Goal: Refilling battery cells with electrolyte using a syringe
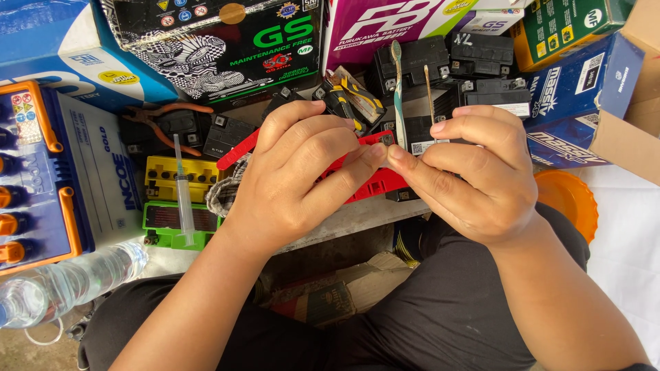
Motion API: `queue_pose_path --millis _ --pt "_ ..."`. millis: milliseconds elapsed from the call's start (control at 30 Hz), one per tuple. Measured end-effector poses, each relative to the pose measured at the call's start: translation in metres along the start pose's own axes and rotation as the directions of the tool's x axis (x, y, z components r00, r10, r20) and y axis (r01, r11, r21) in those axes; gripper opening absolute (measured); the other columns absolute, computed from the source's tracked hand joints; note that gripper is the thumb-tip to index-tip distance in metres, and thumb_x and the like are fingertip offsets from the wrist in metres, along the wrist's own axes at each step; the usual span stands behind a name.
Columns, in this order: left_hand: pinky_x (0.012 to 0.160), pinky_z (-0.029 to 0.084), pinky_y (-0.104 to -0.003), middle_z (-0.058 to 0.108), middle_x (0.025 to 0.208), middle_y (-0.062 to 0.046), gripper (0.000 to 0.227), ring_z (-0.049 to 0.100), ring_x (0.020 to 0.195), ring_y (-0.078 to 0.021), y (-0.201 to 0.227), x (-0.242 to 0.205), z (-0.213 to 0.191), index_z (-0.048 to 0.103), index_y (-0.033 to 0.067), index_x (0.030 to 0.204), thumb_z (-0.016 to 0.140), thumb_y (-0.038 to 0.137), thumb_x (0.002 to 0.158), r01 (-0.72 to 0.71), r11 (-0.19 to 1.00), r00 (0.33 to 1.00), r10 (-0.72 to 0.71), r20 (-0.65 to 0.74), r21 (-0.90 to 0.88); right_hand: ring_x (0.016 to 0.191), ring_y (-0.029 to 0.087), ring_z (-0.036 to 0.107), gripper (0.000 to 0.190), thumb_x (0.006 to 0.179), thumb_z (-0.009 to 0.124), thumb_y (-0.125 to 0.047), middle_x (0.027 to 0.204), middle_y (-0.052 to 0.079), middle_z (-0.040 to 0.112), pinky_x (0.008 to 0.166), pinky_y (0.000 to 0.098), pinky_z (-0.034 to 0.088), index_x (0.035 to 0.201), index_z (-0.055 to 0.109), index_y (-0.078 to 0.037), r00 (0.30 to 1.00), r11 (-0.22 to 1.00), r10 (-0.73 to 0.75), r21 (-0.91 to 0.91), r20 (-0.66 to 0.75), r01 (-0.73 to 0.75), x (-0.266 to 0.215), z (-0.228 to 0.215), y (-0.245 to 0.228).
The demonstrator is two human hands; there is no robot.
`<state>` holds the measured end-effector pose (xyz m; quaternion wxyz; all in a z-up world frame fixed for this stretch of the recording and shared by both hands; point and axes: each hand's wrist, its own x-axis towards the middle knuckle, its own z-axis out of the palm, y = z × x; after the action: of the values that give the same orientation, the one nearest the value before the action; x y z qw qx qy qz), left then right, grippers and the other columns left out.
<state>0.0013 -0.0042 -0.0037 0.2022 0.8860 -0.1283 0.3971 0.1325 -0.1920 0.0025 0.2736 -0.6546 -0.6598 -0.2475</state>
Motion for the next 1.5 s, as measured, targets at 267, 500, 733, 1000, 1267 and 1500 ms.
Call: queue_pose_path --millis 267,500,733,1000,1267,1500 --pt "0.103 0.050 -0.046 0.065 0.105 -0.009 0.011 0.063 0.100 -0.0251 0.001 0.001 -0.001 0.079 0.0009 0.099 0.085 0.003 0.090 0.011 1.000 1.000 -0.011 -0.006 -0.014 0.096 0.028 0.058 0.020 0.084 0.096 0.012 0.086 0.007 0.063 0.092 0.0492 0.055 0.088 0.080 0.000 1.000 1.000 0.016 0.020 0.008 -0.016 0.005 -0.002 -0.003" --pt "0.104 0.049 -0.049 0.064 0.108 -0.010 0.019 0.061 0.101 -0.0271 0.003 -0.001 -0.003 0.078 0.0048 0.105 0.083 0.009 0.087 0.112 0.990 0.993 -0.109 0.044 -0.086 0.122 0.038 0.062 0.044 0.079 0.088 0.005 0.118 0.014 0.065 0.111 0.0497 0.053 0.114 0.061 0.000 0.950 0.898 0.259 0.319 0.176 -0.304 -0.003 0.006 -0.003" --pt "0.090 0.051 -0.037 0.063 0.118 -0.013 0.046 0.066 0.100 -0.0269 0.011 -0.009 -0.022 0.067 0.0030 0.127 0.085 -0.003 0.085 0.303 0.945 0.952 -0.293 0.091 -0.127 0.103 0.024 0.072 0.044 0.083 0.076 0.008 0.126 0.017 0.069 0.086 0.0304 0.058 0.125 0.065 0.004 0.872 0.780 0.324 0.417 0.368 -0.466 0.010 0.003 -0.009" --pt "0.060 0.055 -0.036 0.072 0.109 -0.005 0.039 0.072 0.071 -0.0236 0.047 -0.012 -0.085 0.070 0.0067 0.111 0.077 0.034 0.085 0.710 0.692 0.602 -0.693 0.397 0.131 0.097 0.020 0.077 0.036 0.088 0.065 0.010 0.115 0.015 0.076 0.081 0.0261 0.062 0.123 0.064 0.004 0.815 0.634 0.370 0.519 0.447 -0.573 0.014 0.003 -0.010" --pt "0.041 0.043 -0.026 0.065 0.048 -0.001 0.029 0.058 0.036 -0.0129 0.080 -0.181 -0.126 0.075 0.0153 0.093 0.080 0.038 0.076 0.804 0.122 0.023 -0.984 0.174 0.582 0.094 0.019 0.079 0.028 0.086 0.076 0.008 0.109 0.014 0.077 0.081 0.0251 0.060 0.111 0.065 0.002 0.796 0.595 0.435 0.529 0.421 -0.605 0.007 0.001 -0.005" --pt "0.042 0.032 -0.021 0.049 0.041 -0.003 0.037 0.042 0.033 -0.0109 0.109 -0.371 -0.138 0.065 -0.0067 0.089 0.090 0.007 0.064 0.995 -0.051 -0.024 -0.954 0.298 -0.084 0.097 0.022 0.079 0.033 0.087 0.074 0.011 0.114 0.017 0.075 0.082 0.0253 0.060 0.116 0.060 0.004 0.800 0.582 0.456 0.550 0.389 -0.599 0.004 0.001 -0.004"
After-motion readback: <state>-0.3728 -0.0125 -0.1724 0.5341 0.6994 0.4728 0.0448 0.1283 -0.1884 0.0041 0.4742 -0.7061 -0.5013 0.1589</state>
